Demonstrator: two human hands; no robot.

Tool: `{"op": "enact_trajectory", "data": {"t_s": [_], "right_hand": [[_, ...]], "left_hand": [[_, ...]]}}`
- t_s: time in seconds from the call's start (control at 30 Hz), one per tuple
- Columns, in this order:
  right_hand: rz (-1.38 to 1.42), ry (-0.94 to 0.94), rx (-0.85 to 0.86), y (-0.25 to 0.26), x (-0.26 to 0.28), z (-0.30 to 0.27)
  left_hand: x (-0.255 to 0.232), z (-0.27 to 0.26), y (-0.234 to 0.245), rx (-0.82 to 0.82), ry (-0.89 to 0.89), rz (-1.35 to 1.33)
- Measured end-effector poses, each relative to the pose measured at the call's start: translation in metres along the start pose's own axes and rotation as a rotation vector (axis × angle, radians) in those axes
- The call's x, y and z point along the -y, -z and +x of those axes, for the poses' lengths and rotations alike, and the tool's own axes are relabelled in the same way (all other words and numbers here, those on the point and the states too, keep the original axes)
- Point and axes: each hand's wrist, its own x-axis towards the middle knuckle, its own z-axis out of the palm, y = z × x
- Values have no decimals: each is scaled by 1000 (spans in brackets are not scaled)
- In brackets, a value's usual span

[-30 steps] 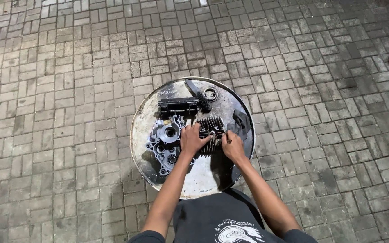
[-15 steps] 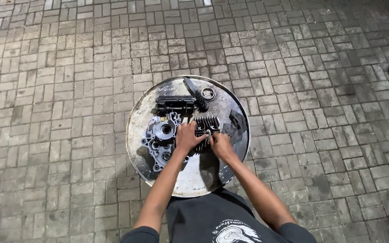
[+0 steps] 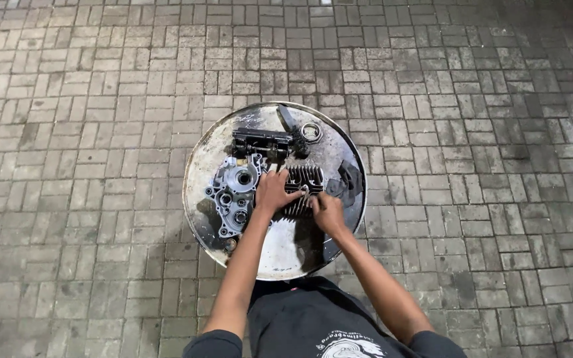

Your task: The person is inspecting and arranging various disassembled engine components, including a cylinder block and crankcase parts, on a circular work surface.

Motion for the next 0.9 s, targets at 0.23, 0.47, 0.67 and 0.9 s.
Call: {"op": "enact_trajectory", "data": {"t_s": [0.23, 0.47, 0.67, 0.9], "right_hand": [[46, -85, -155, 6, 16, 6], [89, -18, -151, 11, 21, -10], [32, -78, -211, -11, 36, -12], [113, -251, -340, 5, 11, 3]], "left_hand": [[-1, 2, 6, 8, -1, 5], [-4, 0, 25, 85, -10, 12], [-2, -3, 27, 98, -35, -13], [-1, -3, 39, 46, -76, -38]]}}
